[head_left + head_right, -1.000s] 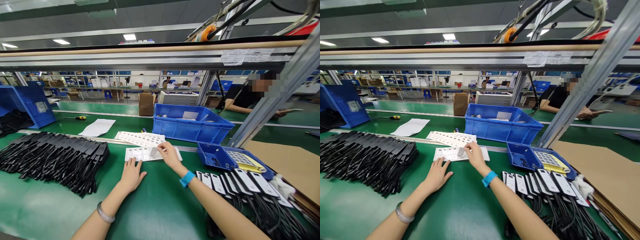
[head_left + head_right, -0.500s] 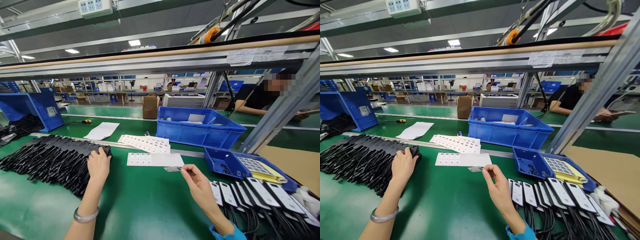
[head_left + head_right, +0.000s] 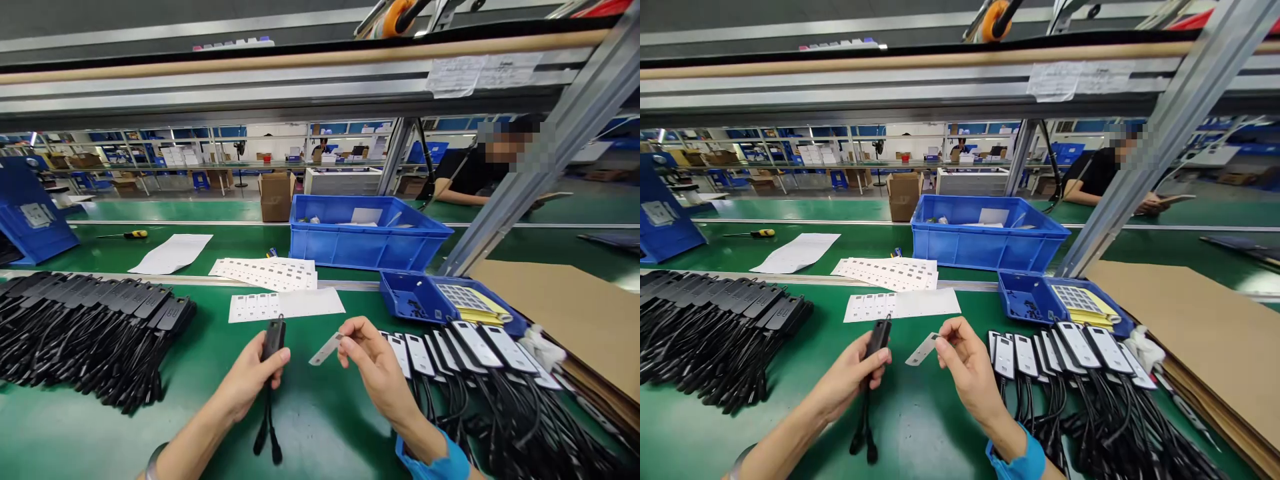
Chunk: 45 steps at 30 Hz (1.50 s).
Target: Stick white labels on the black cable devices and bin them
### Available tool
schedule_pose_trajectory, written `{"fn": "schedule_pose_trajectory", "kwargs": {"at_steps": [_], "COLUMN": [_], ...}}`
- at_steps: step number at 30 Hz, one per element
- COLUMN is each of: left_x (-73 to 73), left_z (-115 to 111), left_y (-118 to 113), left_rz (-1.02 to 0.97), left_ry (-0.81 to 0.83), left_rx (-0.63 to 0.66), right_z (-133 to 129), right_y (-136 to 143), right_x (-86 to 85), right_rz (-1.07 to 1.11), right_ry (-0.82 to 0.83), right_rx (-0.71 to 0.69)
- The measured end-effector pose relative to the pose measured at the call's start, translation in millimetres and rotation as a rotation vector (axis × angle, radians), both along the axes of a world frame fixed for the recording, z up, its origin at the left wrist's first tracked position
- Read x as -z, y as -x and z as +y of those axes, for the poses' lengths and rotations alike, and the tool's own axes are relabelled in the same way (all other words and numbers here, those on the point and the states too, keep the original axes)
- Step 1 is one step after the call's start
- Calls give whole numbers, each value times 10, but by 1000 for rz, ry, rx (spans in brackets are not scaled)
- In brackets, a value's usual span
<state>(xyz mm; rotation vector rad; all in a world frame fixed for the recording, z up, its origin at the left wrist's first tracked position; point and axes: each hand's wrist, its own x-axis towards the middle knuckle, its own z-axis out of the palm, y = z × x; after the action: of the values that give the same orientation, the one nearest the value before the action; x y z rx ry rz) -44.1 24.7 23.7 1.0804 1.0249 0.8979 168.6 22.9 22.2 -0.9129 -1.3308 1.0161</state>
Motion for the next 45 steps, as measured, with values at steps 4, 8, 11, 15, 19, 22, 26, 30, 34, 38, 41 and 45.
{"fn": "schedule_pose_trajectory", "kwargs": {"at_steps": [4,8,11,15,19,22,26,30,34,38,41,45], "left_x": [79,76,53,35,41,33,23,37,38,24,19,15], "left_z": [-148,-201,-213,-224,-226,-225,-234,-242,-242,-252,-265,-269], "left_y": [-187,-231,-242,-252,-252,-252,-257,-266,-270,-266,-265,-274], "left_rz": [-184,-214,-231,-222,-216,-210,-192,-173,-164,-150,-146,-140], "left_ry": [137,123,146,177,200,207,193,148,119,112,112,104], "left_rx": [111,197,226,264,283,291,303,313,316,322,324,325], "right_z": [-19,-22,-28,-42,-51,-54,-56,-68,-77,-78,-75,-73], "right_y": [18,43,61,86,98,98,102,111,116,118,121,121], "right_x": [-44,-67,-47,-5,31,54,71,69,57,47,47,64], "right_rz": [-5,-93,-126,-147,-138,-128,-124,-160,-203,-207,-208,-209], "right_ry": [54,91,123,147,172,187,200,203,201,190,187,192], "right_rx": [-3,0,-16,-26,-52,-67,-73,-59,-19,-7,-1,14]}}
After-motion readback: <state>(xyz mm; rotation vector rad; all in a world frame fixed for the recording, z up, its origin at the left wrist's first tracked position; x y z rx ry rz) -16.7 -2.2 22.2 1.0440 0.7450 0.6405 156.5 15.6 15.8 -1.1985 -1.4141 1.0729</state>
